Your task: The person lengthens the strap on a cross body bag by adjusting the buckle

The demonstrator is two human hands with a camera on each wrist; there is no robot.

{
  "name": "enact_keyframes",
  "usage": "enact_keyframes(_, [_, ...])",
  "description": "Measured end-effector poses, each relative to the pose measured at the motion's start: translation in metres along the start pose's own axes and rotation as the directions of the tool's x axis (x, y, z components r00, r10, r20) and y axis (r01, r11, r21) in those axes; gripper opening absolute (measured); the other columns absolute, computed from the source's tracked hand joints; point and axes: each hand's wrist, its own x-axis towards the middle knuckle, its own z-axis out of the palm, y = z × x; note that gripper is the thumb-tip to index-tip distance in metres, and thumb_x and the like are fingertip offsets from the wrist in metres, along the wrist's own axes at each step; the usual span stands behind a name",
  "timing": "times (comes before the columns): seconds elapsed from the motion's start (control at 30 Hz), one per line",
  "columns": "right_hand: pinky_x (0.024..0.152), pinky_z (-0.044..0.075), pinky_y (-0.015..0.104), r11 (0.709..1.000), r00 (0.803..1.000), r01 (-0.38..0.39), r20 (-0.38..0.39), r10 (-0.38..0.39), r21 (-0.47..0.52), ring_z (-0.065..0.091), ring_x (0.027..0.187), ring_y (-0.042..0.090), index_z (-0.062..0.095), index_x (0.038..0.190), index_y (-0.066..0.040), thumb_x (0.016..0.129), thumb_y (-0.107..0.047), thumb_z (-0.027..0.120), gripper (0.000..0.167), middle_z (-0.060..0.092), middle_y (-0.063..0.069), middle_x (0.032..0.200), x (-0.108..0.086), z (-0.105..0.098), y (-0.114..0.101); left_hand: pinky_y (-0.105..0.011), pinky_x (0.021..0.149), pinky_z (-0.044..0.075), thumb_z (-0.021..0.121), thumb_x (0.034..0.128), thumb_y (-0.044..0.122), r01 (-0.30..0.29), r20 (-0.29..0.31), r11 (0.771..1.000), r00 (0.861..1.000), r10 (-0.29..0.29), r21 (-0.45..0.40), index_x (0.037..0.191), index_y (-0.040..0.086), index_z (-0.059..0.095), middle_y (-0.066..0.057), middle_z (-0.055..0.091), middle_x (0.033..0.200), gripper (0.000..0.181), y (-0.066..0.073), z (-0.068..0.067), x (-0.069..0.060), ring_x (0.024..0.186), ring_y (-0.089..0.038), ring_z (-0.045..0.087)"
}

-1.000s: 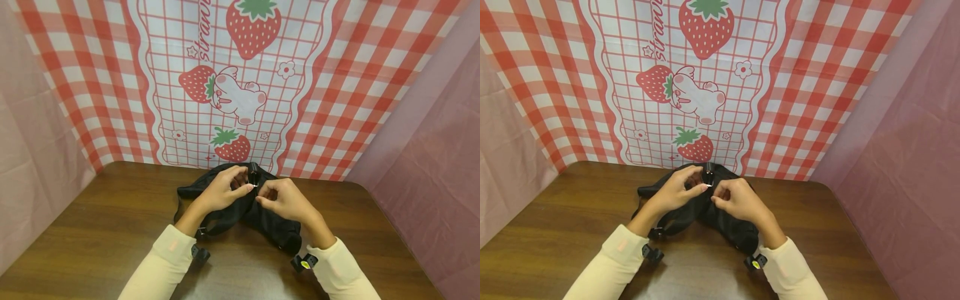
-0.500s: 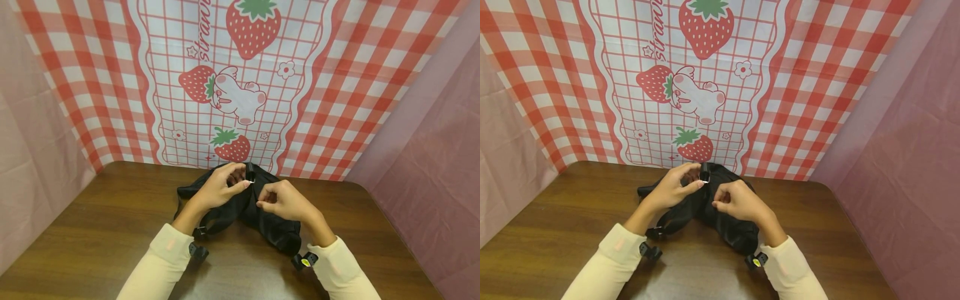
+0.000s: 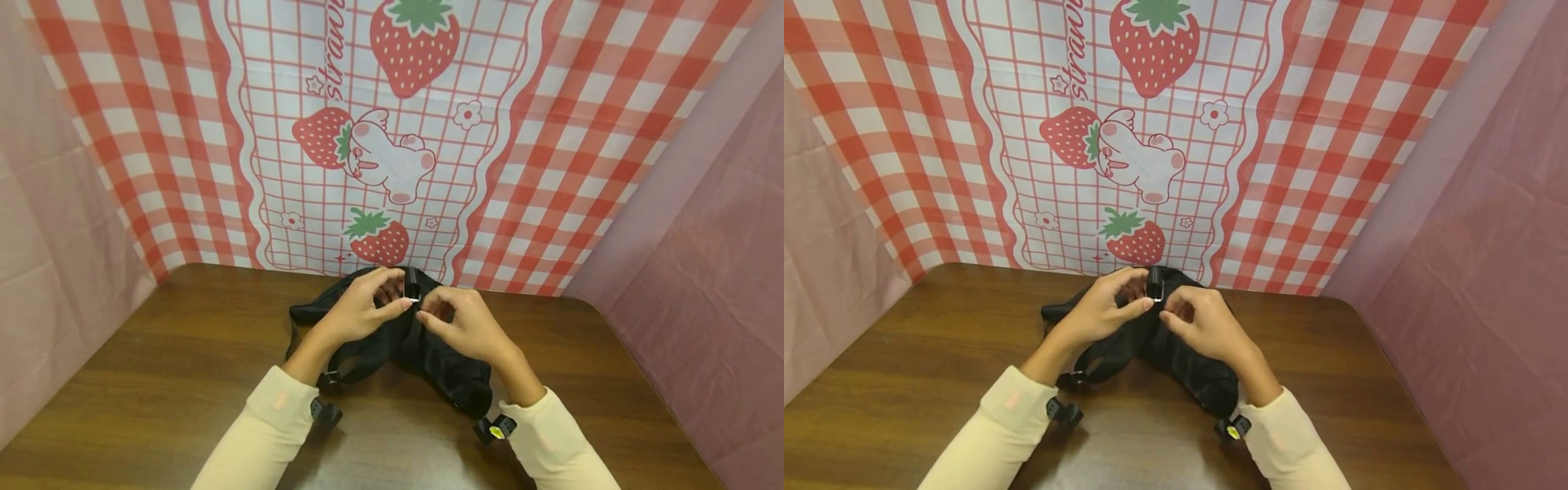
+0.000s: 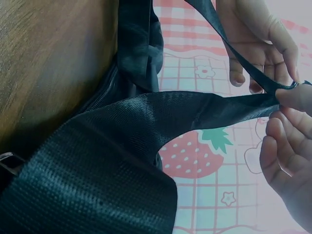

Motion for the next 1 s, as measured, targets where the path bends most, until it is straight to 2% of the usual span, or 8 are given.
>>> enact_keyframes(0.1, [0.056,0.051,0.027,1.0,1.0,0.01,-0.014,-0.01,0.003,0.056,0.063,0.005,0.069,0.088,-0.015,0.091,-0.007,0.077,0.012,0.061,-0.012,0.074,-0.0006,-0.0006,-0.0011,-0.033,0.083,0.054,0.066,0.1023,0.019,0.004,0.001,1.0,1.0,-0.004,0.003,0.14,-0.003,0.053,-0.008,0.062,0.112,0.046,0.0004,0.0002,-0.0001,0.094,-0.016,0.062])
enact_keyframes(0.23, [0.058,0.052,0.026,1.0,1.0,0.004,0.004,-0.004,0.006,0.057,0.064,0.004,0.069,0.086,-0.016,0.09,-0.006,0.078,0.014,0.061,-0.012,0.074,-0.0012,-0.0012,-0.0013,-0.033,0.083,0.054,0.066,0.1024,0.019,0.002,0.017,1.0,1.0,-0.002,0.005,0.14,-0.003,0.053,-0.008,0.062,0.113,0.045,-0.0003,0.0009,-0.0001,0.095,-0.017,0.062])
enact_keyframes(0.47, [0.057,0.053,0.029,0.999,0.998,0.014,0.064,-0.017,0.044,0.058,0.064,0.004,0.068,0.083,-0.017,0.088,-0.006,0.079,0.016,0.063,-0.012,0.074,-0.0012,-0.0009,0.0,-0.034,0.085,0.054,0.066,0.1027,0.021,0.028,0.03,1.0,0.999,-0.028,0.01,0.141,0.0,0.054,-0.004,0.062,0.112,0.045,-0.0018,0.0,-0.0006,0.096,-0.014,0.061])
enact_keyframes(0.77, [0.057,0.052,0.026,0.999,0.984,0.0,0.179,-0.01,0.053,0.059,0.063,0.005,0.069,0.082,-0.016,0.088,-0.005,0.078,0.016,0.063,-0.01,0.072,-0.0007,-0.0017,0.0021,-0.033,0.083,0.054,0.066,0.102,0.02,0.017,0.02,1.0,1.0,-0.016,-0.022,0.139,0.002,0.056,-0.003,0.063,0.108,0.042,-0.0021,-0.0014,-0.0012,0.094,-0.015,0.062])
enact_keyframes(0.9, [0.058,0.053,0.025,0.999,0.985,0.007,0.171,-0.014,0.043,0.059,0.064,0.004,0.068,0.083,-0.016,0.088,-0.006,0.08,0.016,0.063,-0.01,0.073,-0.0006,-0.0013,0.0022,-0.033,0.082,0.054,0.067,0.1016,0.019,0.003,0.015,1.0,1.0,-0.003,-0.028,0.138,0.001,0.057,-0.004,0.064,0.107,0.042,-0.0021,-0.0008,-0.0006,0.093,-0.015,0.063])
enact_keyframes(1.0, [0.058,0.054,0.028,1.0,0.992,0.006,0.127,-0.01,0.029,0.06,0.066,0.004,0.067,0.084,-0.017,0.088,-0.009,0.081,0.016,0.063,-0.011,0.075,-0.0007,-0.0002,0.0025,-0.033,0.081,0.054,0.068,0.101,0.018,-0.003,0.007,1.0,1.0,0.003,-0.026,0.138,0.0,0.057,-0.004,0.064,0.106,0.042,-0.0018,-0.0006,0.0004,0.092,-0.014,0.063])
